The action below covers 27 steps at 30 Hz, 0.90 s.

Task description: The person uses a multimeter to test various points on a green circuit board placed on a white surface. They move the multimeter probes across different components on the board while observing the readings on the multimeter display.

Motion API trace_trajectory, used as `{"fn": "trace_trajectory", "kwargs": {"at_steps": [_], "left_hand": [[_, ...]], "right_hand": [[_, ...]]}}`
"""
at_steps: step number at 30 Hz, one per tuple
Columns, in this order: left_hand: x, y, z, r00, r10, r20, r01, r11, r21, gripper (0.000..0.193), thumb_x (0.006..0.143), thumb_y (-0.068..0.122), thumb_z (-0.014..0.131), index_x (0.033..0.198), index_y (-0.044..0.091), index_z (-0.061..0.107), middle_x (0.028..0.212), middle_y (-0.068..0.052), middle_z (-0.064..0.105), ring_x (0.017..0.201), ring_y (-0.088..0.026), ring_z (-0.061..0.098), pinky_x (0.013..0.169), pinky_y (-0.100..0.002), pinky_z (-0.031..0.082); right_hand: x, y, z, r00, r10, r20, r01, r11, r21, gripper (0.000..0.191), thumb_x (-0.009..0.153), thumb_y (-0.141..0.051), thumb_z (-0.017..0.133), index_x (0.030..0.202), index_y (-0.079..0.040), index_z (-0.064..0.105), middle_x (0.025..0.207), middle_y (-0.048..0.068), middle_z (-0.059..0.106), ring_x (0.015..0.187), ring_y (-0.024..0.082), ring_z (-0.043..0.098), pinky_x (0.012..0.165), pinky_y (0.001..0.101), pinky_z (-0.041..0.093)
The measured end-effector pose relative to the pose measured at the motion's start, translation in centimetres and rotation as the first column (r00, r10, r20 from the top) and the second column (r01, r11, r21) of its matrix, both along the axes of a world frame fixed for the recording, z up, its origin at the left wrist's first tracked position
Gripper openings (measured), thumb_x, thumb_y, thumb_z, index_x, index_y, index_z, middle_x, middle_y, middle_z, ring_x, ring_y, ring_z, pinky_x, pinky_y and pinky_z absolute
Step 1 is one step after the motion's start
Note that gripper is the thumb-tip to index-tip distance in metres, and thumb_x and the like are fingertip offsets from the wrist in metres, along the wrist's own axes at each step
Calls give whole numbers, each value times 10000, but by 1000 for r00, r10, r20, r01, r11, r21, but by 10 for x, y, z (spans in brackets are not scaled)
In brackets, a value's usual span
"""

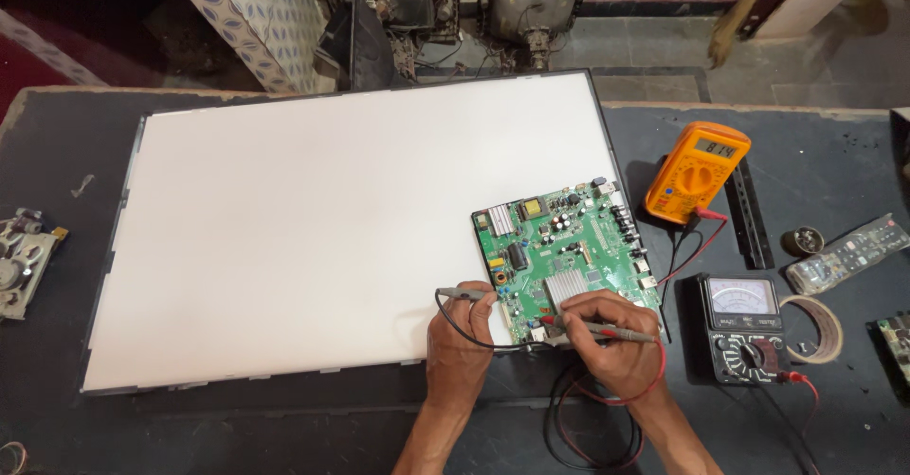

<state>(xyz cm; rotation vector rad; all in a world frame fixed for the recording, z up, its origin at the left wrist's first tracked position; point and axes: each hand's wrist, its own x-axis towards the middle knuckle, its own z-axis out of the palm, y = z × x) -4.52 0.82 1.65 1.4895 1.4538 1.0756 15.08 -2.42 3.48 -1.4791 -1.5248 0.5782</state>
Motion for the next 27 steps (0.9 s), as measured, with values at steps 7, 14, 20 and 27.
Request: {"fn": "trace_trajectory", "kwargs": {"at_steps": [7, 14, 20, 27], "left_hand": [[0, 0, -4, 1000, -1, -15, 2, 995, 103, 161, 991, 145, 584, 999, 19, 685, 867, -149, 730, 736, -315, 690, 645, -417, 529], [-1, 0, -6, 1000, 7, -18, -6, 1000, 28, 175, 987, 165, 592, 1010, 25, 694, 839, -145, 734, 717, -306, 694, 644, -414, 530], [-1, 2, -2, 1000, -3, -25, 1, 998, -70, 186, 984, 178, 589, 1010, 27, 695, 799, -140, 725, 670, -280, 675, 617, -404, 520], [0, 2, -1, 1000, 2, -21, -2, 999, -33, 185, 982, 173, 595, 999, 20, 697, 777, -136, 716, 633, -262, 657, 592, -403, 511]], "right_hand": [[0, 0, -2, 1000, -9, -10, 9, 1000, -11, 41, 764, -21, 735, 767, 15, 755, 839, 117, 801, 769, 202, 789, 697, 303, 603], [0, 0, -6, 1000, -22, -11, 21, 999, -34, 54, 760, -32, 739, 755, 19, 754, 834, 117, 808, 754, 197, 797, 688, 293, 606], [0, 0, -7, 999, -29, -46, 26, 998, -63, 69, 758, -36, 744, 751, 31, 760, 829, 121, 812, 740, 201, 799, 672, 294, 611], [1, 1, -10, 999, -25, -39, 22, 998, -64, 70, 754, -34, 738, 752, 33, 758, 836, 120, 815, 745, 192, 806, 671, 292, 619]]}}
